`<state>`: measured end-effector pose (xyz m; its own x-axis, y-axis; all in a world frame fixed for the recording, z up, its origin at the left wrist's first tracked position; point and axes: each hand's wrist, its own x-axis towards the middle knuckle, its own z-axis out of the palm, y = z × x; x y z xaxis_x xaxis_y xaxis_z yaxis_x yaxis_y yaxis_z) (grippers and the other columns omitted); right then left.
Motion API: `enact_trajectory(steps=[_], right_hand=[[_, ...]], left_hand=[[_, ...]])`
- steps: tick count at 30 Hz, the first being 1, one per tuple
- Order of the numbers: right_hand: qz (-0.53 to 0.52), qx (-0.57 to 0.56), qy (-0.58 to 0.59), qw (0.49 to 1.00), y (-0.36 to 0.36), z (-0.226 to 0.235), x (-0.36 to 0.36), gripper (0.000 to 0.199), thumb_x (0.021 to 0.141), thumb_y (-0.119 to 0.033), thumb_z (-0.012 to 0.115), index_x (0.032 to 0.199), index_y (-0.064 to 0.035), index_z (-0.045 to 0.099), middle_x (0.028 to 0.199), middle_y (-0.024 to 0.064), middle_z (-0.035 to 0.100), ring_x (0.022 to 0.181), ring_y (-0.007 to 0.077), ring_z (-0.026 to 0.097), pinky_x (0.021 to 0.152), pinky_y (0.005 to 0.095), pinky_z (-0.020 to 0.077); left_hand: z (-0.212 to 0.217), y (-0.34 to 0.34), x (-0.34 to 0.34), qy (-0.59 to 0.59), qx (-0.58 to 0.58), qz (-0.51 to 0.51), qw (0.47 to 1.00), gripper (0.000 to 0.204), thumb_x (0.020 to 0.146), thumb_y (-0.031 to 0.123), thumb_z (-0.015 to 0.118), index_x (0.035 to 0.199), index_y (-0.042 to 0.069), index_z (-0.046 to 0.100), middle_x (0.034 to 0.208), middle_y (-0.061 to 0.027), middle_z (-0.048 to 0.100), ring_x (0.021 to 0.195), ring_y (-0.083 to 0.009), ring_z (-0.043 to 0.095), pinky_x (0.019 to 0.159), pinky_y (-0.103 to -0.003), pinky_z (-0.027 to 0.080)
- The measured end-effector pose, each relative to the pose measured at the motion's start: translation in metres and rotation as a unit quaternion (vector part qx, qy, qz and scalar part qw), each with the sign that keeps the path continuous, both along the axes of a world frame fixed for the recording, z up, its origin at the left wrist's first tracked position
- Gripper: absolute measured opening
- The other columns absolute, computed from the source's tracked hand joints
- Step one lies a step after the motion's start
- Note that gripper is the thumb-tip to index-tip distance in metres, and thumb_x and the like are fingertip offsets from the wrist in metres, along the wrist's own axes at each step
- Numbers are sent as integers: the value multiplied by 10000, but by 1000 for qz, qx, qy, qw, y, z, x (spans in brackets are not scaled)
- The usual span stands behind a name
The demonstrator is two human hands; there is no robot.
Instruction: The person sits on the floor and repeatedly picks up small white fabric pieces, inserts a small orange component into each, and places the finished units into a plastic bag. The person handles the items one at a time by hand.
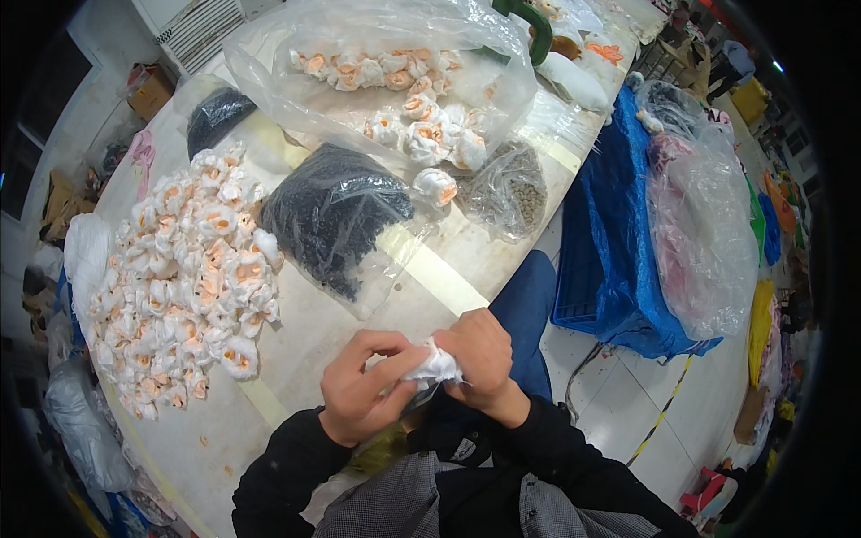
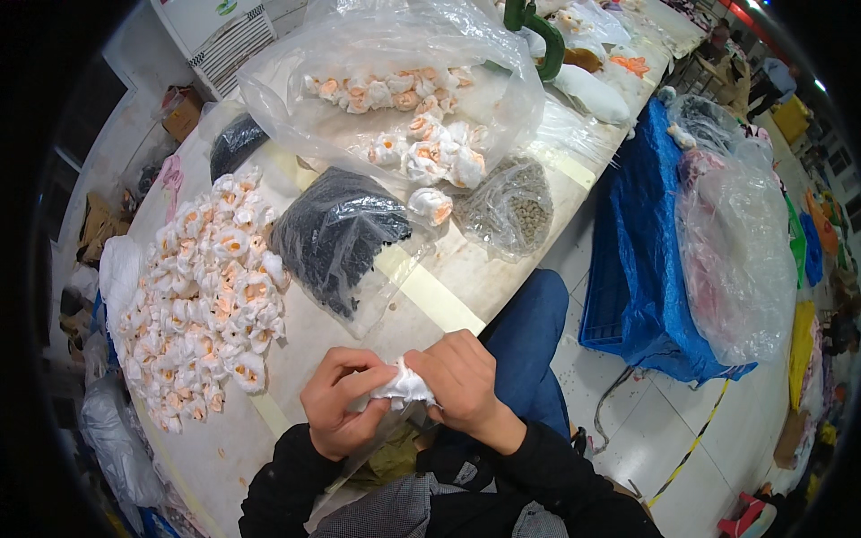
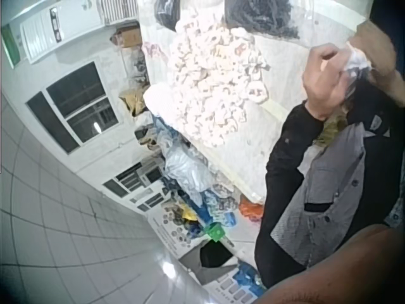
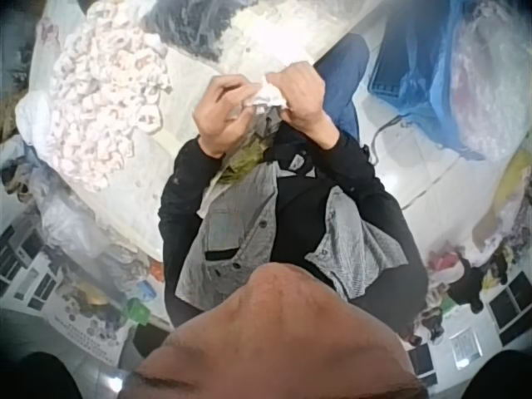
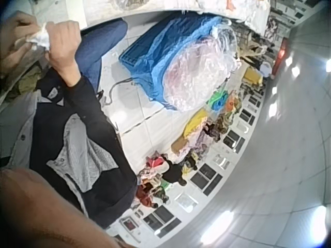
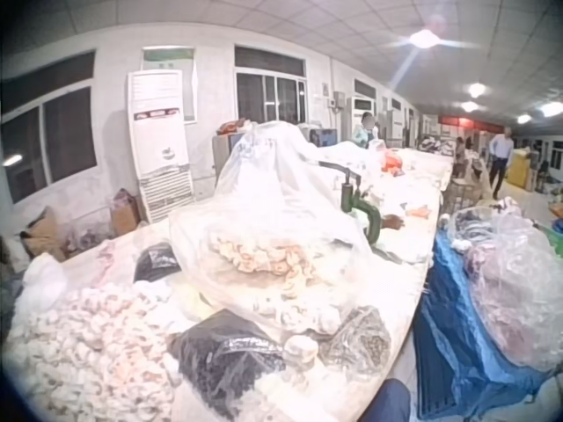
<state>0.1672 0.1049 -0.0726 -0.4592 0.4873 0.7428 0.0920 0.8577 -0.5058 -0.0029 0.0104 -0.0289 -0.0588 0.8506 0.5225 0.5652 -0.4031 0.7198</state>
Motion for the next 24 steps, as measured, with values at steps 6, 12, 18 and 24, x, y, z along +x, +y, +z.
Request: enact_trajectory(steps=[6,12,18,24], right_hand=[[-5,-12,20,1000,-10,-12,1,419,650,-136,760,1042,-1,697,777,114,631,627,308,637,563,415,500],[-50,-116,-26,992,-15,-13,-5,233,707,-74,730,927,-102,660,678,95,626,603,305,662,532,396,500],[31,-273,6,962,-20,-22,-14,228,885,-130,704,1106,-153,654,768,150,664,691,413,660,594,446,529],[83,-214,3,973,-5,-29,-21,404,904,-177,696,1302,-192,626,802,149,684,702,409,670,613,458,526]], left_hand=[[-1,-2,10,-39,-25,6,999,357,741,-94,688,1080,13,726,995,-172,663,830,-277,666,739,-335,544],[-19,-4,17,-74,-45,49,995,277,811,-116,622,1068,-27,677,1021,-175,649,888,-258,644,813,-310,515],[-2,-3,12,-106,-145,67,981,237,872,-99,645,1096,-21,658,1056,-103,656,975,-192,634,884,-311,516],[7,1,0,-43,-91,75,992,220,863,-73,658,1072,-7,669,995,-113,638,918,-236,623,843,-331,508]])
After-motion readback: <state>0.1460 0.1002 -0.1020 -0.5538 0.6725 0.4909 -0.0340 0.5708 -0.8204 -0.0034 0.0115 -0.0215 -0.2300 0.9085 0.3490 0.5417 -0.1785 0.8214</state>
